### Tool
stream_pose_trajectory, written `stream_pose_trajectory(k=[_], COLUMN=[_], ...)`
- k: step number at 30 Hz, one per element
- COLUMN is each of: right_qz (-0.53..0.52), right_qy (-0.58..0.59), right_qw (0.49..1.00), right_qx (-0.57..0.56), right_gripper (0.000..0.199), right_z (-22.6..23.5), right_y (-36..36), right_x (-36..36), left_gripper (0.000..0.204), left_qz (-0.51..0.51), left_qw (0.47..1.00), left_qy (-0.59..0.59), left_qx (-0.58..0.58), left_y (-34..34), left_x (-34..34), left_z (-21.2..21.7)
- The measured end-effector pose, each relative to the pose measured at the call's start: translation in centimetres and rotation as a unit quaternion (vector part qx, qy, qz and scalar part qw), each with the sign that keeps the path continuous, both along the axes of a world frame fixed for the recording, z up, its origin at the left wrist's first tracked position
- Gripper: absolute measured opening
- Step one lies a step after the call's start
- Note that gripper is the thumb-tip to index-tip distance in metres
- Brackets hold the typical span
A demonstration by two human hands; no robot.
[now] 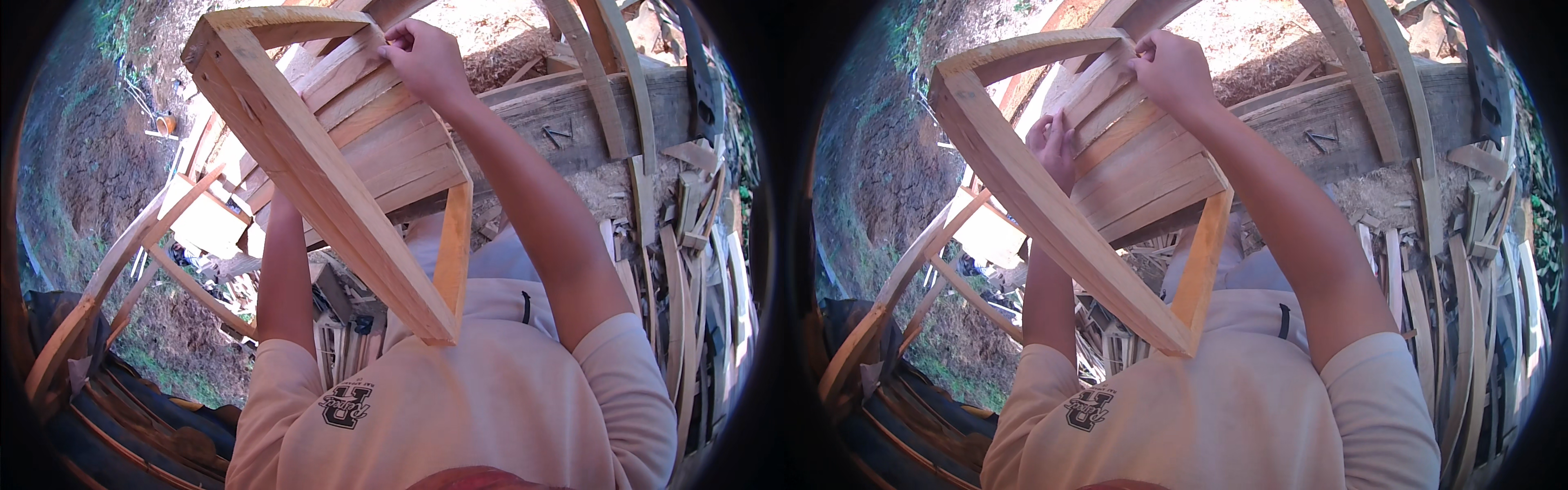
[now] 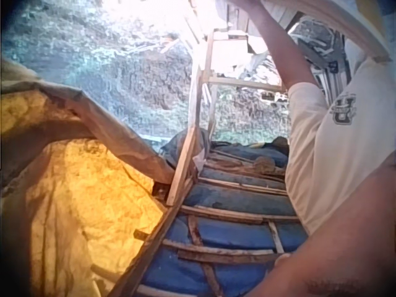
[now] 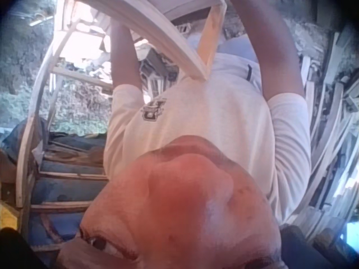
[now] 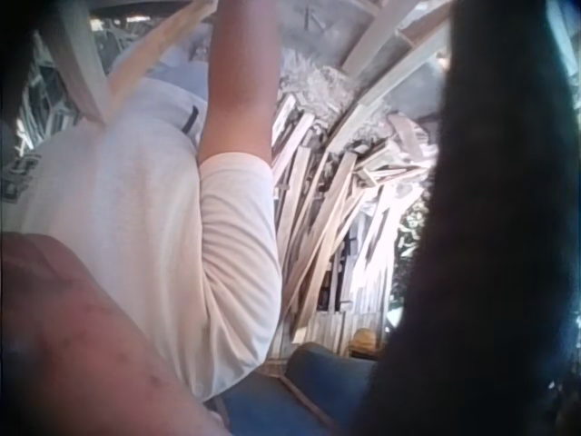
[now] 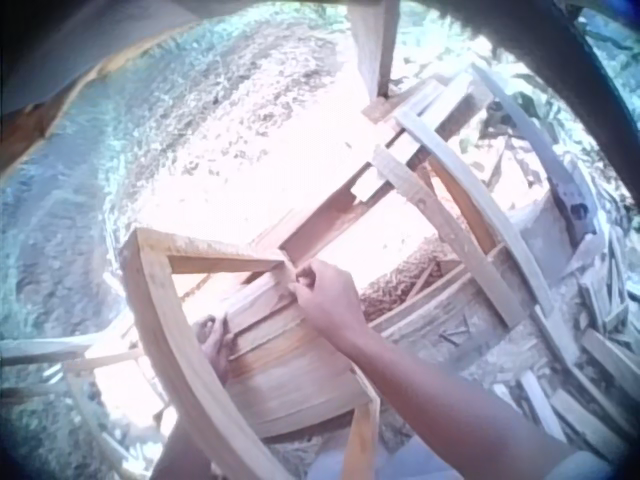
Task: The person assembles a wooden chair by hand, fitting slats into the frame and adjusting the components. The person works outdoors in a cluttered area with wood scraps, handling the chair parts directly without visible tools.
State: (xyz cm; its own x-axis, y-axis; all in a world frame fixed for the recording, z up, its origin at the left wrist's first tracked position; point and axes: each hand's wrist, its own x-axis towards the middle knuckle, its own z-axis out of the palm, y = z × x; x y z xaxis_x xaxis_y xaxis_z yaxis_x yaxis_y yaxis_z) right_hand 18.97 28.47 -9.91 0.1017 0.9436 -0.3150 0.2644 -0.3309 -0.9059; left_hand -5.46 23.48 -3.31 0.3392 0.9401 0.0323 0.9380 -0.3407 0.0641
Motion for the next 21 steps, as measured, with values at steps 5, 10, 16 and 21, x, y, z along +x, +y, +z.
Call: stream_pose_trajectory(k=[5,10,16,21], right_qz=[-0.008,-0.005,-0.016,-0.014], right_qy=[0.015,0.011,0.037,0.048], right_qw=[1.0,1.0,0.999,0.998], right_qx=[0.001,-0.004,-0.017,-0.023], right_gripper=[0.024,0.024,0.025,0.027], right_z=[-0.4,-0.2,-0.6,-0.6], right_y=[-0.1,0.0,0.0,-0.3], right_x=[-0.1,-0.2,0.0,0.0], left_gripper=[0.039,0.039,0.04,0.041], left_qz=[0.015,0.088,0.079,0.128], left_qw=[0.999,0.984,0.987,0.987], left_qy=[-0.037,-0.138,-0.129,-0.093], left_qx=[-0.018,-0.071,-0.055,-0.038], left_y=[0.2,-0.2,-0.7,-1.8], left_x=[-0.3,-1.9,-0.7,0.1], left_z=[-0.3,-2.0,-1.5,-2.8])
